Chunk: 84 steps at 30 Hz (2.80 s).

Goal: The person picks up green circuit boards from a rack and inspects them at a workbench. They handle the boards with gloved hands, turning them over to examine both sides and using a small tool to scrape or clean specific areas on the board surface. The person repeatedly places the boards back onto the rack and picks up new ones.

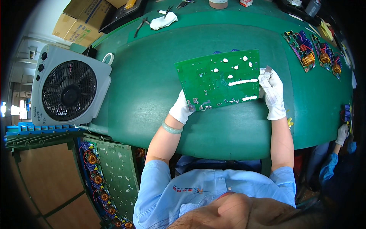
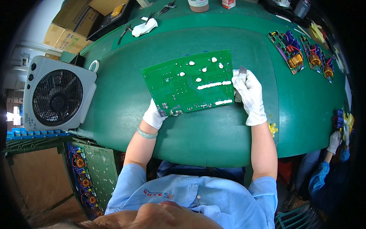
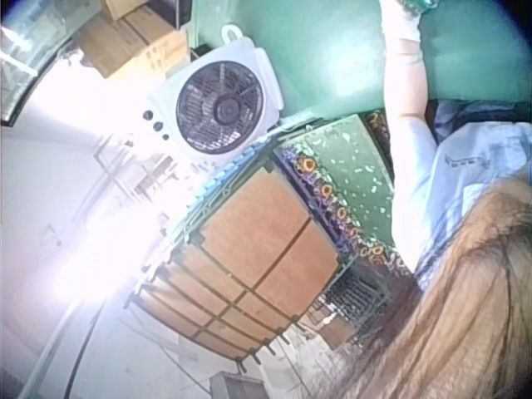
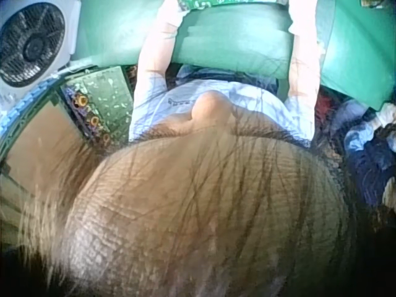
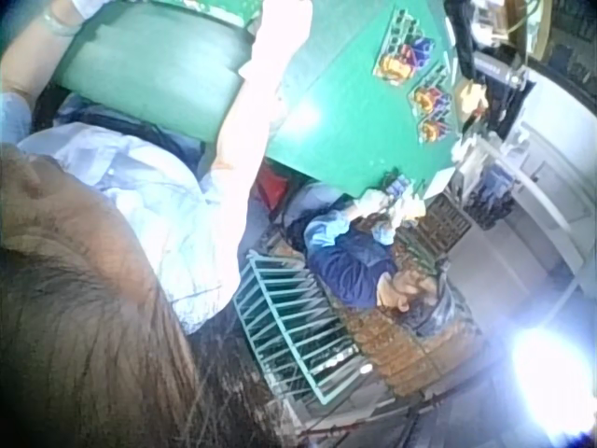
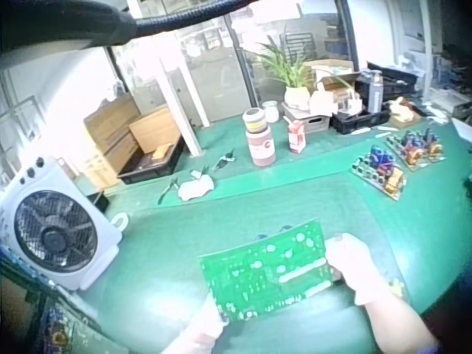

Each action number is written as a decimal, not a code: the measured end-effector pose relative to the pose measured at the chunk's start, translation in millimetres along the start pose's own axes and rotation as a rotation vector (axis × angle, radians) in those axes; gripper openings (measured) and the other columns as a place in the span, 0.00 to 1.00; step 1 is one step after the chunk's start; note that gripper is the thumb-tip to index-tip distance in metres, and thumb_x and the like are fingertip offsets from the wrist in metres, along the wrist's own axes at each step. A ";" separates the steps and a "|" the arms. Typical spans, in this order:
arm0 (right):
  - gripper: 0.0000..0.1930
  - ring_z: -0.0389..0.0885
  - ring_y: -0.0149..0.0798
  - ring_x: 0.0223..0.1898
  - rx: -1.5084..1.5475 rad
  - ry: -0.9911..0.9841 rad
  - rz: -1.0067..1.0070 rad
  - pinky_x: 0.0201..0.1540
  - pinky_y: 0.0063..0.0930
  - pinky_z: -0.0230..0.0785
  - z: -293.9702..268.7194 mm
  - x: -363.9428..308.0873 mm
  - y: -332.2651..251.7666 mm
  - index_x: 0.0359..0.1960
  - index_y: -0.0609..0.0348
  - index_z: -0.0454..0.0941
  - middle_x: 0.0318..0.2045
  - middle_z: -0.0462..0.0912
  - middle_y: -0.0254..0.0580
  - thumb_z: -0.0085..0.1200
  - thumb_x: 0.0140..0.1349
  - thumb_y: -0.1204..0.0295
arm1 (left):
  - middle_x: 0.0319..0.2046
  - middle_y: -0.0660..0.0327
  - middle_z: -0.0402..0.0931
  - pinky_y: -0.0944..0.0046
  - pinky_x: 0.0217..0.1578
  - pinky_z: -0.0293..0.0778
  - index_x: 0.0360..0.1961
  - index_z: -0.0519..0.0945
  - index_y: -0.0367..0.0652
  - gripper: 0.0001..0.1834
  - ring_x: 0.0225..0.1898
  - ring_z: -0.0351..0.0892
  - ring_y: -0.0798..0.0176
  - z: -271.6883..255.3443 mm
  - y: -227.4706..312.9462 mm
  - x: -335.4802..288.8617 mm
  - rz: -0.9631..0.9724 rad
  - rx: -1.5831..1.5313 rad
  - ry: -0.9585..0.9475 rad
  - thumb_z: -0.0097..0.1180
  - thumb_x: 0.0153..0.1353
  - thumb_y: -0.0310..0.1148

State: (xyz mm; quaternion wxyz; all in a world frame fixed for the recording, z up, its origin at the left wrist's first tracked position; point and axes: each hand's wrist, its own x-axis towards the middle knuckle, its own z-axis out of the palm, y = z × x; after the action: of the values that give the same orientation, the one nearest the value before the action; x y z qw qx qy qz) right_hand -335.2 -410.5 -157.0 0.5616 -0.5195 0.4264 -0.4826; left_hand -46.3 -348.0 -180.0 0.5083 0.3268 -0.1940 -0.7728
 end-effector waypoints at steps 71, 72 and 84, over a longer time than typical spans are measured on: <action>0.17 0.63 0.22 0.23 -0.098 -0.186 -0.073 0.26 0.17 0.57 14.4 12.5 5.7 0.55 0.60 0.75 0.32 0.74 0.31 0.52 0.70 0.64 | 0.47 0.61 0.78 0.66 0.51 0.76 0.57 0.74 0.38 0.26 0.46 0.79 0.66 88.9 -63.4 -474.7 1.103 0.615 1.342 0.64 0.58 0.31; 0.16 0.63 0.24 0.22 -0.124 -0.175 -0.053 0.25 0.19 0.58 18.3 11.0 -0.6 0.53 0.60 0.75 0.32 0.74 0.31 0.52 0.69 0.64 | 0.46 0.62 0.79 0.66 0.51 0.76 0.56 0.76 0.39 0.25 0.45 0.79 0.66 69.3 -74.6 -490.1 1.059 0.688 1.514 0.65 0.56 0.31; 0.13 0.66 0.33 0.19 -0.502 -0.111 0.362 0.16 0.29 0.56 74.0 -64.3 -89.7 0.33 0.57 0.73 0.27 0.73 0.39 0.55 0.65 0.60 | 0.38 0.50 0.81 0.50 0.42 0.78 0.48 0.82 0.52 0.20 0.42 0.82 0.47 -101.6 -129.4 -632.3 -0.272 0.851 2.671 0.65 0.50 0.35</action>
State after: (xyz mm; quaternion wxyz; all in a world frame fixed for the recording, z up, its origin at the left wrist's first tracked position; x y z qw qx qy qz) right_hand -282.5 -333.9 -62.0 0.5150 -0.5832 0.5864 -0.2254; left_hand 110.3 285.0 -139.4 0.0928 0.9462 0.2450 0.1901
